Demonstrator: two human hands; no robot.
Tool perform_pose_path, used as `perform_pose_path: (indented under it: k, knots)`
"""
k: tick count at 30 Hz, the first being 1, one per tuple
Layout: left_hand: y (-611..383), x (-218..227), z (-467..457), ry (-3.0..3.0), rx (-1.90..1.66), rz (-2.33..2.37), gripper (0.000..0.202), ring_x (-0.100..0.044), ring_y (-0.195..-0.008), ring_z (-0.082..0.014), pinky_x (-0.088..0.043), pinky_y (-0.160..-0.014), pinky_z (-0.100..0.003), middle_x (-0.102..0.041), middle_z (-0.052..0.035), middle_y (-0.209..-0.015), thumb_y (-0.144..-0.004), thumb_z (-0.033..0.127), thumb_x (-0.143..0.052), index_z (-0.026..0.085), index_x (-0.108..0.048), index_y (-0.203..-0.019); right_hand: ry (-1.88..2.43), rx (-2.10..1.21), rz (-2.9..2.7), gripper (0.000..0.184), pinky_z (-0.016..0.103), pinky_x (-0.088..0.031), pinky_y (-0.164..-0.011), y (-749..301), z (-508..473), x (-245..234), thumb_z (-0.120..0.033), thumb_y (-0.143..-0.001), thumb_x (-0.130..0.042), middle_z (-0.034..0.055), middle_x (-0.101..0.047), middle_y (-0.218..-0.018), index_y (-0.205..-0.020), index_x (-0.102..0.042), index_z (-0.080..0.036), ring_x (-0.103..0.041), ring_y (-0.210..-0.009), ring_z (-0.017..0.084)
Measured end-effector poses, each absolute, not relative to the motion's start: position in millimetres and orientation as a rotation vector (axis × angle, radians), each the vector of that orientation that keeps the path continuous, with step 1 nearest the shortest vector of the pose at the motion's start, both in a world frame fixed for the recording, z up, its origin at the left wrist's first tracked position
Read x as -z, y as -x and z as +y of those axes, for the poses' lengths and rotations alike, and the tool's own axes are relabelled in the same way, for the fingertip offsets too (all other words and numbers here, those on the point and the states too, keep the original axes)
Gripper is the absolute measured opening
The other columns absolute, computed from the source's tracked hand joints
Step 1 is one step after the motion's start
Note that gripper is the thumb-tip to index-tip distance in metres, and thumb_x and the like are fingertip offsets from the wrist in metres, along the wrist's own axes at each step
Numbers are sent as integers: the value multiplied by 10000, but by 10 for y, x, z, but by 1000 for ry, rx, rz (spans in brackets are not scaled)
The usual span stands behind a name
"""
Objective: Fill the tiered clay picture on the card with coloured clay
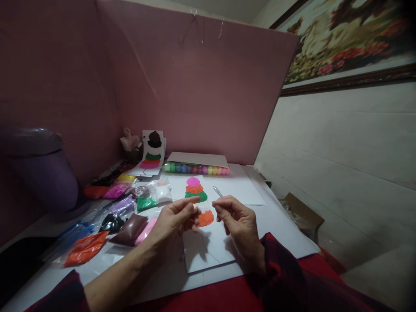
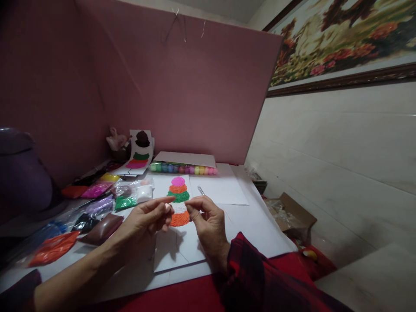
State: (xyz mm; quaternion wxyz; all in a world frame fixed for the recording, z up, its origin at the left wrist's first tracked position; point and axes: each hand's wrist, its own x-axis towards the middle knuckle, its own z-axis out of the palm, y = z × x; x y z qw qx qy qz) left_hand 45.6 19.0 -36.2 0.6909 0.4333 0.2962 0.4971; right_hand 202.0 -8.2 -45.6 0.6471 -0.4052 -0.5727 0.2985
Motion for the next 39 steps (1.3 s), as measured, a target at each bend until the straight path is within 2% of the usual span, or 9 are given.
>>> perform_pose_path:
  k: [3,6,12,15,23,27,32,35,39]
  knots:
    - [-454,370,198,-977,-1149,666,344,-521,-534,-63,-427,-509,-167,-590,19,-650,-561,192,-823,123,-642,-845,906,-670,-1298,79,192,-363,-374,-2019,-85,449,-241,-773,-629,16,-568,-742,-780,-681,-182,-447,-505,80]
    - [-458,374,197,-985,-1126,700,248,-427,-432,-37,-329,-405,-145,-515,40,-528,-663,311,-758,114,-627,-738,920,-663,-1287,87,206,-390,-394,-2026,-76,443,-252,-776,-629,21,-568,-740,-781,-680,-182,-477,-535,98]
    - [-473,382,178,-987,-1064,634,455,-565,-570,-105,-451,-491,-200,-630,-31,-729,-640,290,-776,124,-615,-1031,974,-616,-1494,170,237,-452,-503,-2050,-41,486,-277,-820,-605,48,-568,-882,-959,-688,-225,-547,-736,153]
    - [-471,419,191,-1027,-1023,622,451,-555,-543,-96,-460,-503,-209,-624,-9,-698,-598,236,-806,142,-605,-991,973,-600,-1663,286,219,-450,-501,-2047,-56,502,-245,-791,-648,53,-523,-1022,-1074,-644,-281,-548,-803,156]
    - [-457,464,212,-1152,-845,716,354,-513,-462,-88,-376,-454,-196,-586,-31,-576,-670,441,-723,96,-652,-698,920,-443,-1736,72,240,-486,-567,-2033,-104,479,-195,-772,-653,66,-511,-1042,-843,-648,-210,-547,-899,188]
    - [-451,450,203,-1081,-842,669,309,-518,-501,-91,-395,-499,-202,-584,-18,-604,-646,392,-754,117,-685,-768,864,-458,-1778,259,262,-503,-594,-2048,-91,485,-169,-761,-659,72,-521,-1079,-1008,-637,-244,-549,-931,201]
    - [-450,464,197,-1111,-797,639,327,-521,-505,-108,-400,-490,-218,-579,-38,-613,-669,432,-723,114,-692,-737,853,-449,-1730,156,280,-496,-632,-2053,-82,489,-126,-765,-648,54,-540,-1030,-871,-661,-239,-553,-936,201]
    - [-456,436,174,-1098,-800,661,314,-511,-505,-99,-413,-509,-217,-578,-32,-610,-649,417,-745,114,-685,-699,845,-441,-1766,281,307,-508,-679,-2043,-89,475,-150,-704,-717,64,-537,-1084,-959,-648,-248,-536,-988,223]
    - [-469,389,147,-1169,-782,664,377,-536,-528,-123,-393,-490,-215,-582,-41,-597,-670,482,-704,106,-686,-698,854,-430,-1774,97,299,-498,-677,-2036,-102,464,-162,-802,-617,73,-548,-1059,-880,-637,-216,-551,-943,199]
